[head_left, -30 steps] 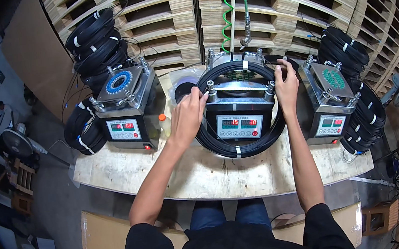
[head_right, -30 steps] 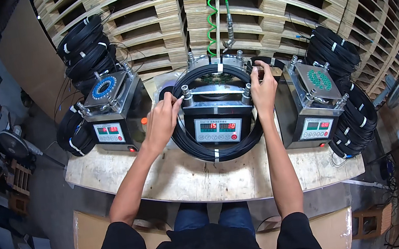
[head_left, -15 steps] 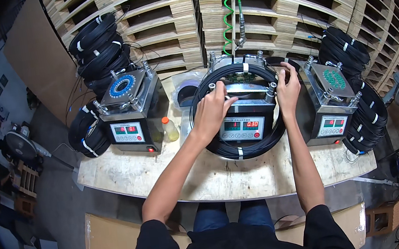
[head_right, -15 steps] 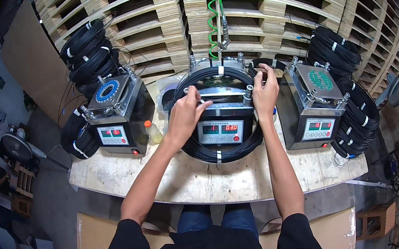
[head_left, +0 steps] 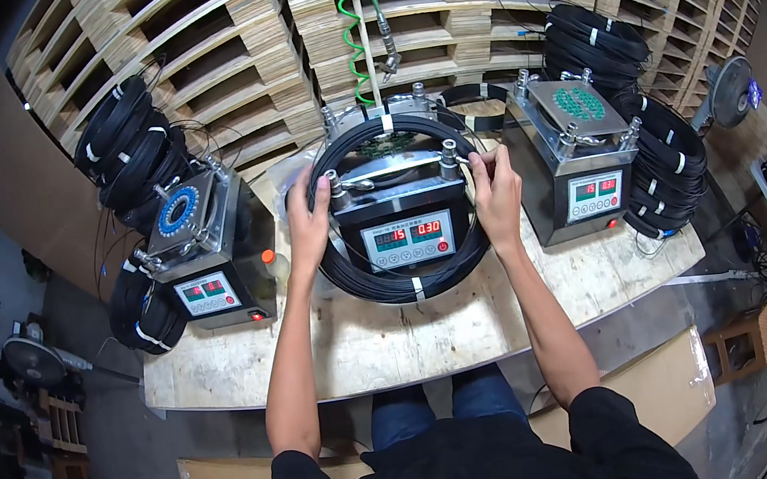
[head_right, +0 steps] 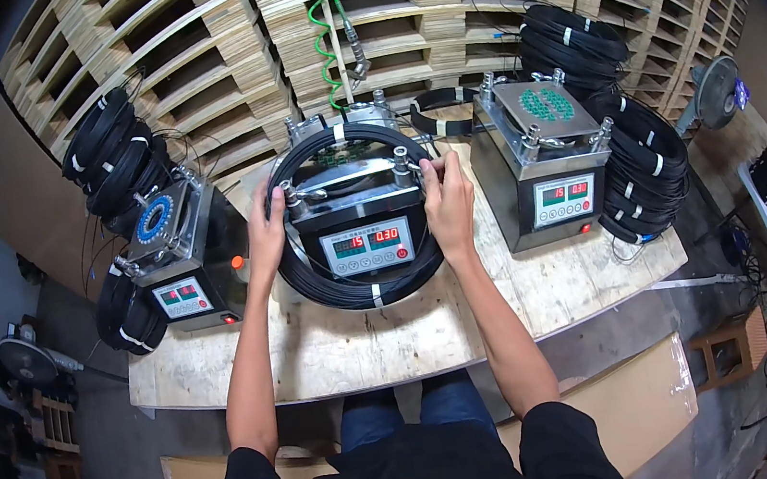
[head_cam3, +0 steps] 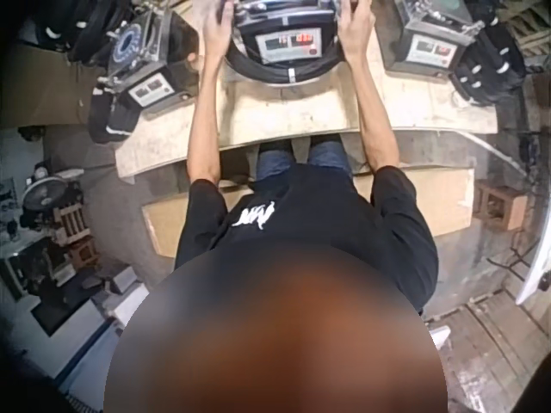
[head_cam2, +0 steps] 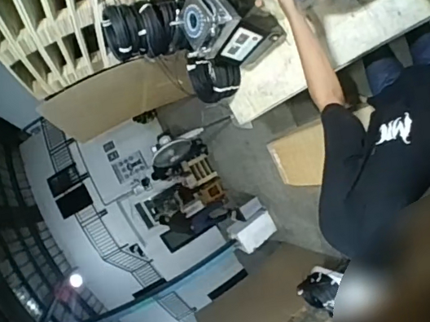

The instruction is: The recorder is seen operating a cable winding machine by loading a spool, securing the cable, and monitoring the machine.

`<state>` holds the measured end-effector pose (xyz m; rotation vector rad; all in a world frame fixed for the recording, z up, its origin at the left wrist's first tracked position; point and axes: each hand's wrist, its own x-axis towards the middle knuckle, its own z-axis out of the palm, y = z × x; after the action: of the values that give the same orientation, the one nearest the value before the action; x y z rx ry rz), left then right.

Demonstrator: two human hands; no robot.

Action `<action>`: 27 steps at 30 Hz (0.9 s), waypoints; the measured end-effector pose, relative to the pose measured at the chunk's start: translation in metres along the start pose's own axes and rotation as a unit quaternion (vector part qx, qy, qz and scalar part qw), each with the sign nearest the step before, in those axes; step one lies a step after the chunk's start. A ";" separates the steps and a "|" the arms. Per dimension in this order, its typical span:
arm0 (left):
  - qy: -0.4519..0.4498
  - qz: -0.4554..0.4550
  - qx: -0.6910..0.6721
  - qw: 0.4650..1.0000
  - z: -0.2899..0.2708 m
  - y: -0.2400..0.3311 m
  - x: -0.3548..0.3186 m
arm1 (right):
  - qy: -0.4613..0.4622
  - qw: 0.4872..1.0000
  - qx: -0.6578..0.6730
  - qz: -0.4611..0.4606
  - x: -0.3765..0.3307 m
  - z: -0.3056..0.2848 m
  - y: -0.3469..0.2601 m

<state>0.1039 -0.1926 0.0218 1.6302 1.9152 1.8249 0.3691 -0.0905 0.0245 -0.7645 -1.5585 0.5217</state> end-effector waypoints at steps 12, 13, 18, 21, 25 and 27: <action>-0.046 -0.023 -0.039 0.998 0.000 -0.007 -0.008 | -0.198 0.972 -0.127 0.015 0.017 -0.030 -0.010; -0.037 -0.024 -0.047 0.998 0.002 -0.009 -0.009 | -0.187 0.975 -0.113 -0.035 0.015 -0.026 -0.005; -0.014 -0.025 -0.062 0.998 0.010 -0.007 -0.008 | -0.174 0.950 -0.209 -0.150 0.011 -0.027 0.011; -0.011 -0.031 -0.076 0.997 0.009 -0.006 -0.012 | -0.148 0.969 -0.136 -0.147 0.011 -0.029 0.002; 0.003 -0.019 -0.062 0.998 0.006 -0.008 -0.011 | -0.194 0.978 -0.048 0.052 0.013 -0.032 -0.010; 0.001 -0.022 -0.068 0.997 0.009 -0.007 -0.011 | -0.186 0.981 -0.027 0.037 0.013 -0.032 0.005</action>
<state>0.1103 -0.1921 0.0078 1.5321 1.7702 1.8932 0.4016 -0.0807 0.0341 -0.8008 -1.9000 0.7109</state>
